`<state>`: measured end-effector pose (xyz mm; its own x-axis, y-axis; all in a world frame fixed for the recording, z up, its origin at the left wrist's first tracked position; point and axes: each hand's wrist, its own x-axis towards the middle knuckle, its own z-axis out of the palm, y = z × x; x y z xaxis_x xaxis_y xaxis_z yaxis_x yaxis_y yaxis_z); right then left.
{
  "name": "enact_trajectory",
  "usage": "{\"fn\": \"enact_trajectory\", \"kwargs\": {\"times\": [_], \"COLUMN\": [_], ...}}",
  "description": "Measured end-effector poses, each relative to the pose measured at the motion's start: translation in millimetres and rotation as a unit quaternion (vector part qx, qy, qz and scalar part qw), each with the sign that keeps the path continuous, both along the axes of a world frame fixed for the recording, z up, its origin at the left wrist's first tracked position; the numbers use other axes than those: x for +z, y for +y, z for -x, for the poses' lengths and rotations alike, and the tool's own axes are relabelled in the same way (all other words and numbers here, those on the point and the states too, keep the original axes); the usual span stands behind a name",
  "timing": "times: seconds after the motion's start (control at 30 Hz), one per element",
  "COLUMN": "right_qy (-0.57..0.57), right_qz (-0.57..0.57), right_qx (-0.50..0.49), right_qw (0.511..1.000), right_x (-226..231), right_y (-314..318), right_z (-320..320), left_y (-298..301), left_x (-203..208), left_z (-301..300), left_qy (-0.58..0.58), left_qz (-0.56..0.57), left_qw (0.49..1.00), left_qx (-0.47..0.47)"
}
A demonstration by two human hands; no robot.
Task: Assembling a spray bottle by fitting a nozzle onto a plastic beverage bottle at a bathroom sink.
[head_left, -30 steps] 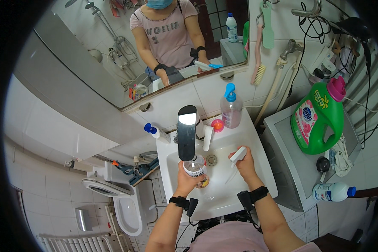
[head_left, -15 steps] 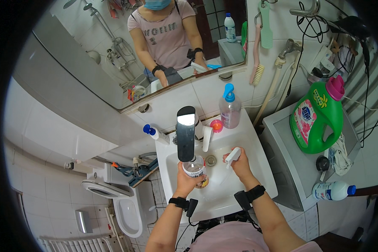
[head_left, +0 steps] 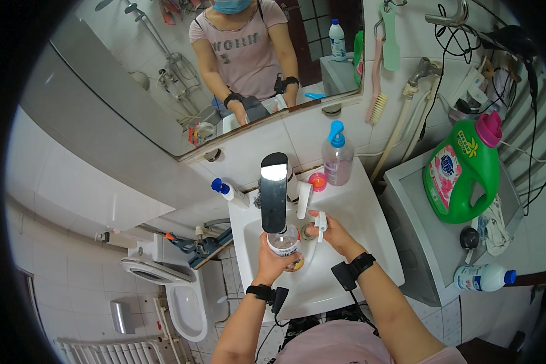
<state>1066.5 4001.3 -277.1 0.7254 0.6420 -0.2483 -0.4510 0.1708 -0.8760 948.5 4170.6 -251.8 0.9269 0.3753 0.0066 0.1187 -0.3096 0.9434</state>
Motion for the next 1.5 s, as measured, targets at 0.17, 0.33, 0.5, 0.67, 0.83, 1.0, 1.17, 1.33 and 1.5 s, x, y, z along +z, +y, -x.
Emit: {"fn": "enact_trajectory", "kwargs": {"times": [0.17,0.33,0.5,0.67,0.83,1.0,1.17,1.33,1.5], "right_qy": [-0.027,-0.043,-0.019,-0.042,-0.029,-0.013,-0.002,-0.009,-0.008], "right_qz": [-0.006,-0.001,-0.001,0.019,0.019,0.014,0.015,0.023,0.016], "right_qx": [0.025,0.036,0.058,0.060,0.059,0.070,0.073,0.073,0.073], "right_qw": [0.999,0.998,0.998,0.997,0.998,0.997,0.997,0.997,0.997], "right_x": [-5,-6,-5,-10,-10,-1,0,-6,-9], "right_y": [4,8,10,12,12,11,11,13,13], "right_z": [-6,-10,-13,-16,-18,-17,-18,-20,-21], "left_y": [1,1,0,0,-3,-3,-2,-3,-3], "left_x": [-6,-7,-4,0,5,5,2,3,6], "left_z": [-1,-2,-2,-5,-6,-6,-7,-9,-10], "left_qy": [-0.001,-0.004,0.004,0.001,-0.002,-0.001,-0.003,-0.008,-0.006], "left_qz": [-0.006,0.002,0.009,-0.005,-0.006,-0.006,-0.003,-0.009,-0.015], "left_qw": [1.000,1.000,1.000,1.000,1.000,1.000,1.000,1.000,1.000], "left_qx": [0.001,-0.005,0.000,-0.008,-0.007,-0.005,-0.005,-0.005,-0.003]}}
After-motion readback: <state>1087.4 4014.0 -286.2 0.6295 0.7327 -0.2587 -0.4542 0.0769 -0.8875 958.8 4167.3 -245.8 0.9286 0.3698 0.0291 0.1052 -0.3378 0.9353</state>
